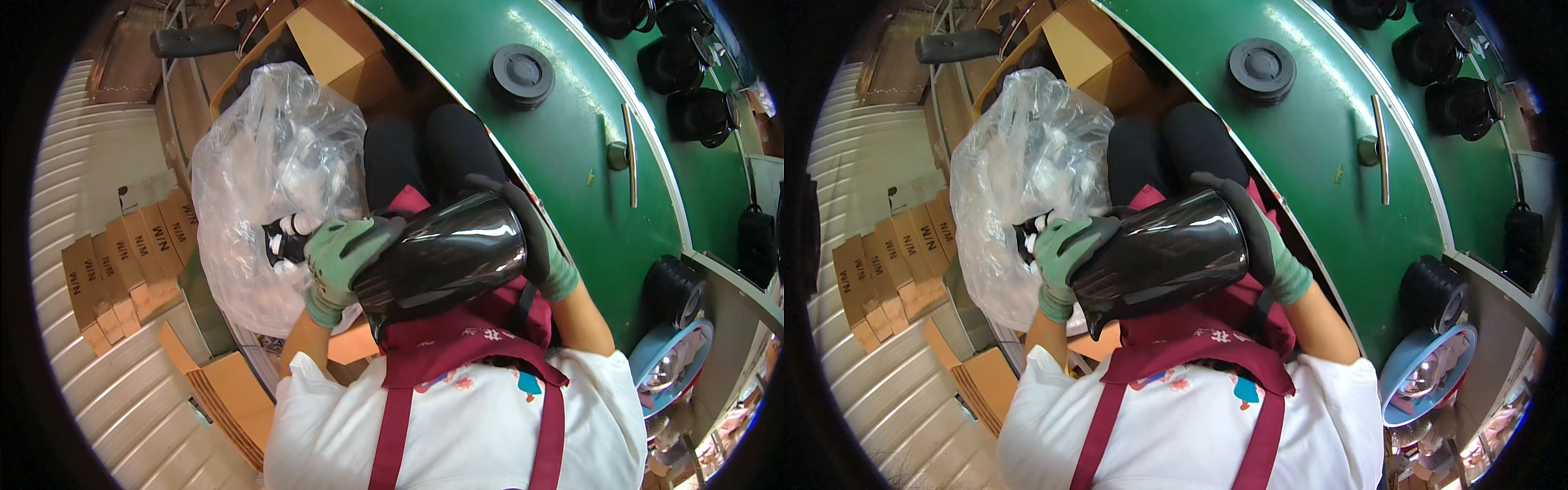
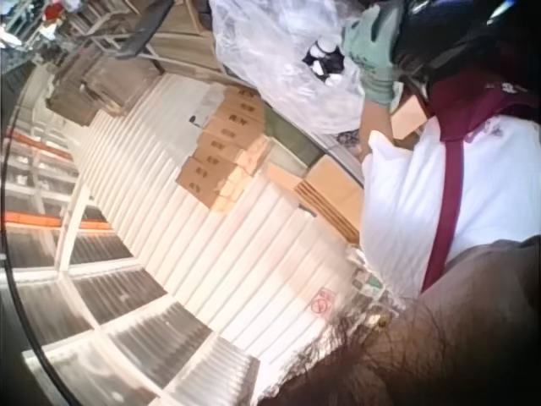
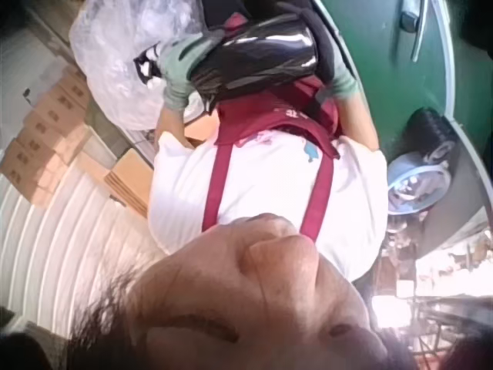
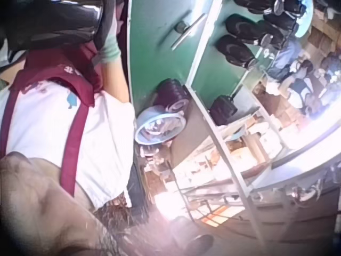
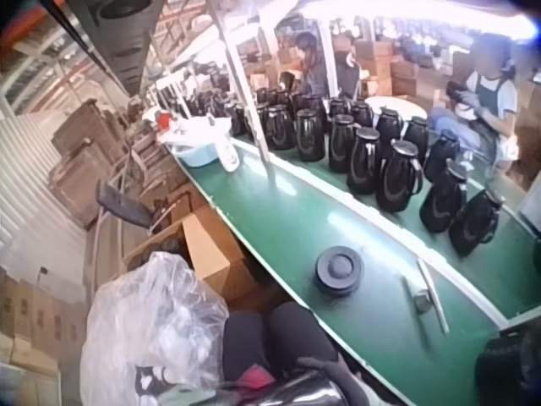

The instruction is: The person repeatedly picks up black kettles from a green work surface, inserts a metal rod into the base, and places the assembled kettles back on the surface. The person also handles small white and black parts from a plastic bag and places them into the kettle bases.

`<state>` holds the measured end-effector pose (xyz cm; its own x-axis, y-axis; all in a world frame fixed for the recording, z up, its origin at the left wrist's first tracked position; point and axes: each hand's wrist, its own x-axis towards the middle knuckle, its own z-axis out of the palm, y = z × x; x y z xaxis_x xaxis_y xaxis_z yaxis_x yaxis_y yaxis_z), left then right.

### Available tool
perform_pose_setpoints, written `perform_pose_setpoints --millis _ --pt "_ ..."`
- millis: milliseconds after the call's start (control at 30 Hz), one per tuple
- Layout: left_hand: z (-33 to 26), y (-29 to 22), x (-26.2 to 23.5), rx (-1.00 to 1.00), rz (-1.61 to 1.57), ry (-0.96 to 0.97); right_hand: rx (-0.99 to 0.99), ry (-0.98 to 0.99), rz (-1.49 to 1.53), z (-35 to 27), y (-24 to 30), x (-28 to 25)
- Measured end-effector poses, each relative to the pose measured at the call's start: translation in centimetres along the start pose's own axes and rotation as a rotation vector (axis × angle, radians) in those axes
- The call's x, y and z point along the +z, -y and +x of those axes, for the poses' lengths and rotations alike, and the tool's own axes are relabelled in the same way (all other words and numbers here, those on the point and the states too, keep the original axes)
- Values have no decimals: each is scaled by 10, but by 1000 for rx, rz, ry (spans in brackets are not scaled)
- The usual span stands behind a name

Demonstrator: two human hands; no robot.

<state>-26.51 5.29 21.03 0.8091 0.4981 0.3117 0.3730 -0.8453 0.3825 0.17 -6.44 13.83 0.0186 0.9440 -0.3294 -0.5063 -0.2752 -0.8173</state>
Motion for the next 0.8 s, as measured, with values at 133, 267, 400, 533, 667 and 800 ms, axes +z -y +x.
perform_pose_setpoints --millis 133,267,400,533,667,800 --pt "-44 14 37 -614 -919 -51 -64 -51 -190 -4 5 0" --pt "-74 11 56 -875 -1405 -202 -395 -11 -417 -5 11 15" --pt "-11 -3 12 -399 -639 -74 408 114 371 15 -2 -9" --pt "-54 30 37 -779 -996 -29 -68 60 -182 2 -10 -17" --pt "-97 40 66 -929 -1983 -196 -516 3 -478 -1 6 9" --pt "-46 27 27 -571 -560 35 63 56 -217 9 -6 -6"
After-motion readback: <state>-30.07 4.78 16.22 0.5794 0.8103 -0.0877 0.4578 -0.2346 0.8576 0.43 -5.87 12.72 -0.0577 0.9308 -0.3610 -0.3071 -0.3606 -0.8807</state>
